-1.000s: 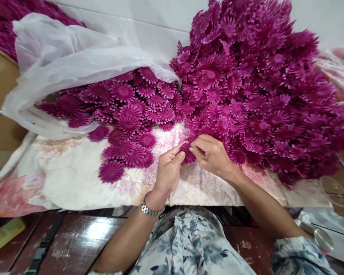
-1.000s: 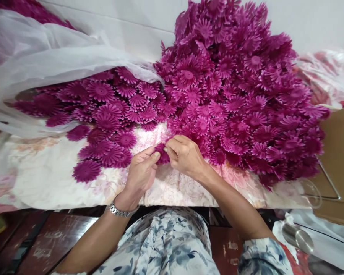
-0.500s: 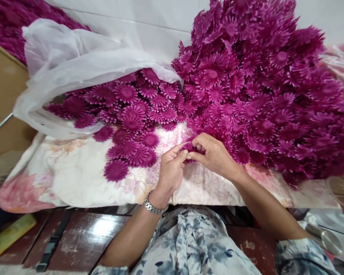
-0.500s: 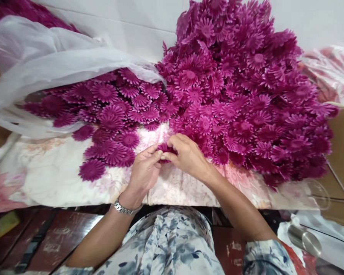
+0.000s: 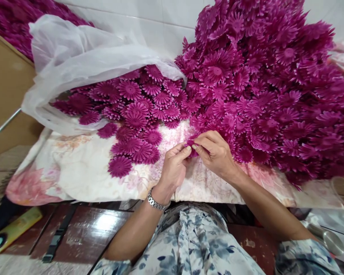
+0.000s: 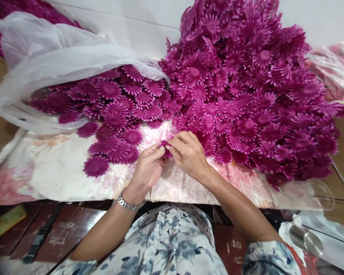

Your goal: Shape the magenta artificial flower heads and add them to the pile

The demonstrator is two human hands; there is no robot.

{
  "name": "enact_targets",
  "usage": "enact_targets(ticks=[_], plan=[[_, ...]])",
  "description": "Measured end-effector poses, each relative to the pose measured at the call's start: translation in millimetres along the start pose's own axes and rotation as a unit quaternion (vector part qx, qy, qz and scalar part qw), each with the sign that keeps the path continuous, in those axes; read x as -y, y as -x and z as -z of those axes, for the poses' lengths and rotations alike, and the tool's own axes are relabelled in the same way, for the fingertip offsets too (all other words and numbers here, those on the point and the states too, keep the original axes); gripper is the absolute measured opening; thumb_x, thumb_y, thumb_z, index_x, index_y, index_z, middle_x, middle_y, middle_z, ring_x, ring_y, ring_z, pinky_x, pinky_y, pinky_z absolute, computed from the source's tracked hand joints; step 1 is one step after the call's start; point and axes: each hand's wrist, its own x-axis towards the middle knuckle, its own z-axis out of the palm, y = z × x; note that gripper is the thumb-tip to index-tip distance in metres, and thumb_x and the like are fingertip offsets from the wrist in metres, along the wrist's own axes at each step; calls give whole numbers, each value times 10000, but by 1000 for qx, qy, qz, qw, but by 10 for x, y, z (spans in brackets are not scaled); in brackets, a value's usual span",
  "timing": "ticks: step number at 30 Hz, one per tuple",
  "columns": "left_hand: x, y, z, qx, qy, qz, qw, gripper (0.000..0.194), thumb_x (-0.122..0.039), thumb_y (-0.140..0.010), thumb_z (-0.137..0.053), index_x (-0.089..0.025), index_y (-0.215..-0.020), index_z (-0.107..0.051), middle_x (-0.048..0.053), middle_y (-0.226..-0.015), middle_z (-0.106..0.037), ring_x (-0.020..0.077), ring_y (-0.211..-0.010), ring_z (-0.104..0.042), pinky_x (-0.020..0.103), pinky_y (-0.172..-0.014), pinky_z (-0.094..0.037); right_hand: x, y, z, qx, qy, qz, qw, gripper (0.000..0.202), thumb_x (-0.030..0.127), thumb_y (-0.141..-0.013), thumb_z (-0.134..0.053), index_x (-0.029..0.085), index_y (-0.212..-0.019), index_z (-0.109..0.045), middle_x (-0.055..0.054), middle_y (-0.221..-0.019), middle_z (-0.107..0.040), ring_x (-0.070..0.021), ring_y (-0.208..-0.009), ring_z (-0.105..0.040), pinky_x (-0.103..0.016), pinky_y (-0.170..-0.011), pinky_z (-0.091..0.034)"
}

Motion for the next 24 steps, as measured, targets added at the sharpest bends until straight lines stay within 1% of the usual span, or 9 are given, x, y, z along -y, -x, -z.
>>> enact_targets(ticks=[2,6,9,11,14,16,19,21,24], plan=[[-6,9,-5,5,-4,5,1000,154,-236,-572,-770,-138,-641,-673,-6,-635,-610,83,-613,-517,206,-613,-426,22,15,-42,-2,22,2,1000,173,222,-870,-483,193,-868,-653,-81,-854,-629,-194,-824,-530,-350,-741,-415],[-2,18,22,-10,-34,-24,999,223,-246,-581,-767,-131,-503,-592,-41,-498,-484,56,-506,-411,191,-521,-351,-73,-26,11,-33,53,-9,998,158,218,-858,-492,200,-817,-642,-58,-800,-628,-181,-769,-524,-344,-719,-385],[-8,17,30,-21,-30,-37,999,282,-250,-579,-768,-141,-469,-533,-50,-480,-444,58,-494,-405,189,-513,-351,-323,-130,299,-120,156,-76,978,185,260,-862,-480,194,-747,-610,-69,-781,-601,-205,-795,-506,-371,-745,-357],[-16,16,19,-20,-14,-28,999,276,-250,-571,-771,-142,-490,-530,-48,-502,-460,67,-511,-435,197,-541,-386,-485,-192,568,-166,247,-153,942,210,310,-866,-475,188,-765,-613,-87,-802,-575,-246,-862,-485,-405,-768,-335],[-22,13,-4,-25,6,-21,999,253,-221,-565,-766,-142,-517,-531,-56,-514,-446,64,-510,-439,199,-558,-410,-535,-221,824,-176,319,-189,912,234,382,-823,-552,180,-915,-623,-110,-916,-569,-290,-950,-460,-437,-792,-327],[-18,6,-10,-33,3,-22,999,236,-211,-575,-756,-142,-528,-536,-60,-513,-426,56,-501,-420,182,-536,-398,-420,-196,780,-158,280,-141,936,268,387,-805,-589,181,-975,-606,-101,-928,-579,-270,-940,-475,-416,-796,-347],[-6,3,-9,-28,-16,-24,999,217,-214,-594,-745,-136,-541,-550,-52,-528,-432,48,-512,-407,153,-503,-370,-174,-133,466,-30,109,-25,993,132,306,-820,-593,187,-875,-599,-44,-786,-594,-188,-808,-511,-322,-739,-392],[3,12,-8,-8,-28,-16,999,221,-233,-604,-744,-134,-544,-556,-42,-544,-454,55,-535,-424,155,-503,-379,-66,-96,236,42,20,8,999,75,237,-817,-592,183,-771,-566,-14,-706,-571,-149,-709,-497,-275,-673,-393],[17,33,-5,16,-42,1,999,246,-284,-598,-756,-139,-545,-565,-34,-561,-482,78,-565,-459,184,-510,-412,-25,-60,33,58,-19,7,998,135,181,-822,-566,184,-696,-517,6,-651,-541,-127,-641,-471,-253,-626,-373]])
